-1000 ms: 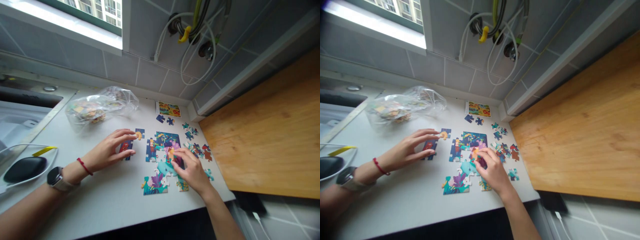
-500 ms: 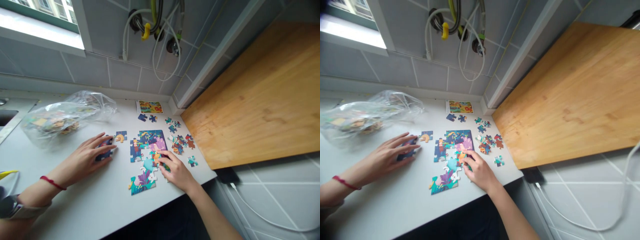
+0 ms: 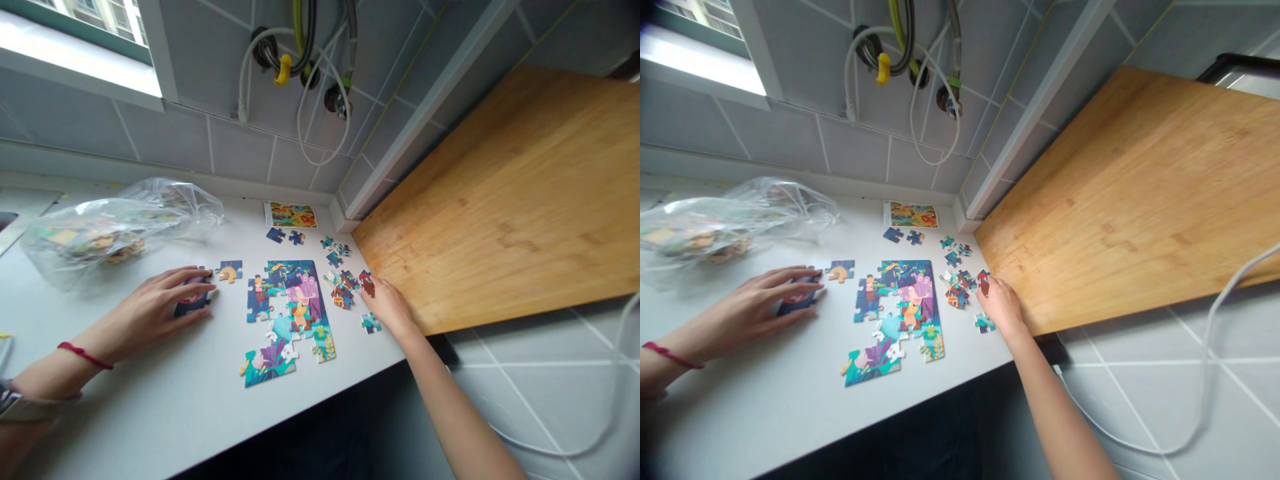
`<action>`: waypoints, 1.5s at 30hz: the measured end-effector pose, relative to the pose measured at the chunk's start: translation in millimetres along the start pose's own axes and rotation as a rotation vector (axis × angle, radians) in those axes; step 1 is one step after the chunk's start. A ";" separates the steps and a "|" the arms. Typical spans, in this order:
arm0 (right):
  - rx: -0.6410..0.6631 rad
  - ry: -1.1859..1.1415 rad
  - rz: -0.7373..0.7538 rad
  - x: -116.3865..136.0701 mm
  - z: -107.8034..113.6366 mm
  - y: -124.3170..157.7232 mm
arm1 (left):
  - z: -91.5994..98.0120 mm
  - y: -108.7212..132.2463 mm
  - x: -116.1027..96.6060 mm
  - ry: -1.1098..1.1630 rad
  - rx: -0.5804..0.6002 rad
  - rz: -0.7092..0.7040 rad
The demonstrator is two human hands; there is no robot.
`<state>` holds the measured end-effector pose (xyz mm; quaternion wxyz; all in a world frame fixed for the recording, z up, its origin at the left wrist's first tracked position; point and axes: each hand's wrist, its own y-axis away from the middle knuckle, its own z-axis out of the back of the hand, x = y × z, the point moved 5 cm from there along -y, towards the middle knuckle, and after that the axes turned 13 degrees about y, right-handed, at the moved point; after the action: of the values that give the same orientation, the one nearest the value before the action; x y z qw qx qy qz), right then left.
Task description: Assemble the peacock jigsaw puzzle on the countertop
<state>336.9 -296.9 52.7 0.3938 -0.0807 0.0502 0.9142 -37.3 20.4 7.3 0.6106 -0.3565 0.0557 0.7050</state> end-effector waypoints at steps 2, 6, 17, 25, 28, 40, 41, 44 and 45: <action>0.006 0.013 -0.006 1.5 -1.7 -2.8 | -1.1 -0.2 1.7 0.013 0.018 0.029; 0.032 0.017 0.045 0.2 0.6 -12.8 | -0.9 0.5 6.0 0.048 -0.018 0.020; 0.207 0.047 0.134 -8.0 -0.3 -77.3 | 27.9 0.3 11.6 0.126 -0.082 0.141; 0.257 0.033 0.181 -5.4 -5.4 -92.0 | 32.4 3.4 20.1 0.160 0.017 0.159; 0.251 0.011 0.186 -6.2 -5.7 -95.5 | 31.8 4.4 19.1 0.176 0.098 0.146; 0.051 -0.089 0.122 -8.3 8.6 -91.5 | 33.6 3.5 18.9 0.195 0.140 0.200; 0.027 -0.105 0.114 -8.7 12.7 -91.1 | 33.6 2.8 18.3 0.188 0.133 0.191; -0.098 -0.270 0.088 0.5 32.4 -86.5 | 33.1 1.6 15.2 0.167 0.117 0.159; -0.139 -0.380 0.091 10.4 40.3 -82.0 | 32.8 1.4 13.6 0.165 0.109 0.149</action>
<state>385.2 -227.1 88.0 0.3480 0.0684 -0.0847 0.9311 -52.8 48.1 23.3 0.5684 -0.3745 0.1705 0.7124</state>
